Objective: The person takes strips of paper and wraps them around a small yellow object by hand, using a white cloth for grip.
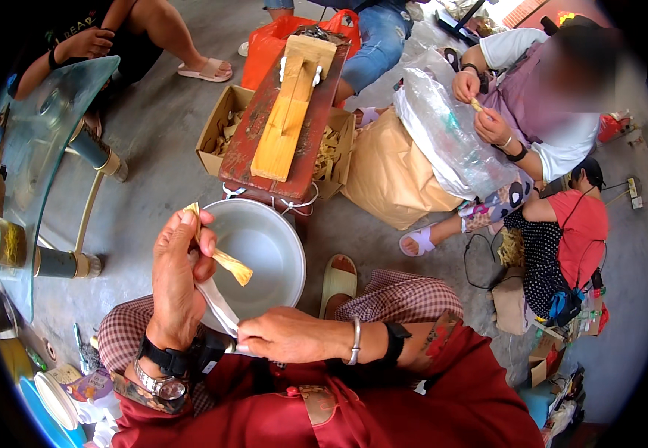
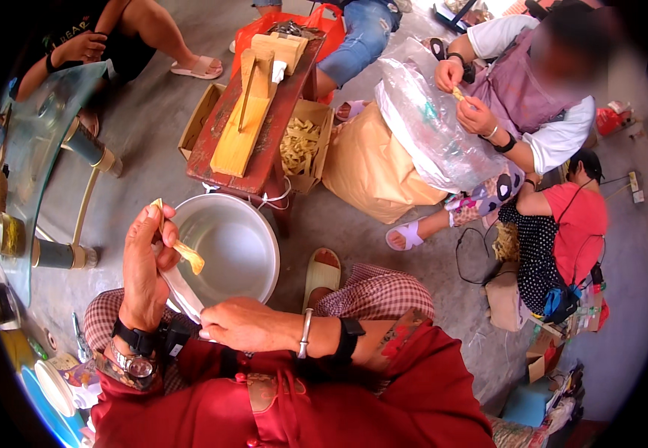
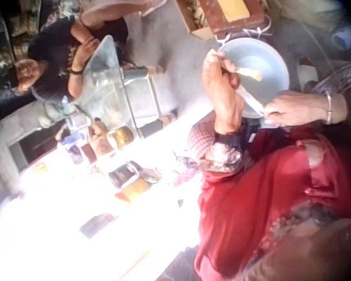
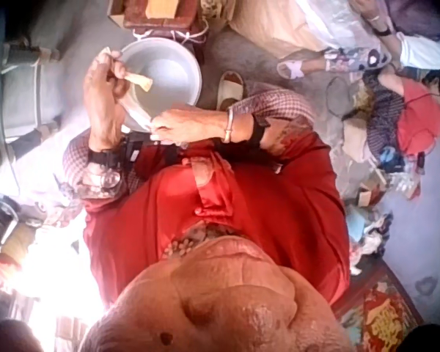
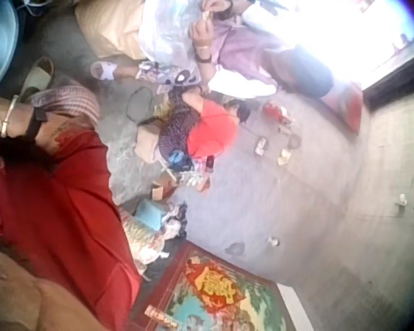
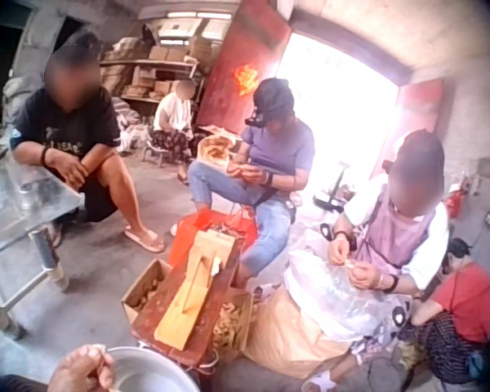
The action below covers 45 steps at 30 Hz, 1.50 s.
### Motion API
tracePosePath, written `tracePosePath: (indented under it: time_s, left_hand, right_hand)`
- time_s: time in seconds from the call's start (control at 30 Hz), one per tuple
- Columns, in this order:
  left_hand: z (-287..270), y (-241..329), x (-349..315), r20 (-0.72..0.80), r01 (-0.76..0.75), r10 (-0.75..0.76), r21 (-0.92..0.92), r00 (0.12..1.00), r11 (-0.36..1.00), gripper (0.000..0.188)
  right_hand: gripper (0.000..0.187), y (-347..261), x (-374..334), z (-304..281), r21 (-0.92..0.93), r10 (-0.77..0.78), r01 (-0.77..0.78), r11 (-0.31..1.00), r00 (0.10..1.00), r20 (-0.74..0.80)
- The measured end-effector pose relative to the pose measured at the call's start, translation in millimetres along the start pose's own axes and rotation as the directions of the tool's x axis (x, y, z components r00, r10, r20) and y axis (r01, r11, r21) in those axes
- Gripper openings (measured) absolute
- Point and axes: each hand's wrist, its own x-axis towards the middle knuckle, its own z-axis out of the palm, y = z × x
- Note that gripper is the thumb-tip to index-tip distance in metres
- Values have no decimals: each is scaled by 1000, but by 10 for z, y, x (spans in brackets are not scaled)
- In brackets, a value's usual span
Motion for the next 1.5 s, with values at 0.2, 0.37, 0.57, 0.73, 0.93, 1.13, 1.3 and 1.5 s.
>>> tracePosePath:
  time_s: [0.2, 0.37, 0.57, 0.73, 0.93, 1.13, 1.3, 1.5]
  left_hand:
    - [7, -31, 3, 17, -12, 11, 23, 1000, 1000, 23]
    - [7, -53, -5, 38, -10, 9, 42, 999, 999, 22]
    - [18, -71, -12, 52, -16, 13, 61, 999, 998, 22]
    - [34, -54, -32, 74, -14, 5, 113, 997, 993, 24]
    - [41, -74, -39, 103, -19, 2, 167, 995, 986, 23]
    - [43, -79, -51, 136, 11, -37, 186, 990, 983, 24]
    - [56, -94, -60, 146, 8, -40, 213, 989, 977, 24]
    - [61, -95, -77, 144, -4, -34, 256, 989, 967, 25]
  right_hand:
    - [24, 114, -17, 141, -220, -56, 48, 974, 998, -29]
    - [20, 220, -79, 167, -586, -105, 152, 796, 988, 113]
    - [21, 272, -127, 197, -669, -52, 137, 730, 988, 146]
    - [21, 263, -126, 190, -683, -60, 135, 718, 989, 132]
    - [22, 256, -137, 181, -687, -50, 129, 715, 990, 135]
    - [22, 255, -139, 181, -683, -66, 140, 717, 989, 134]
    - [22, 286, -131, 188, -677, -84, 151, 721, 988, 131]
    - [21, 280, -136, 195, -677, -109, 166, 717, 986, 127]
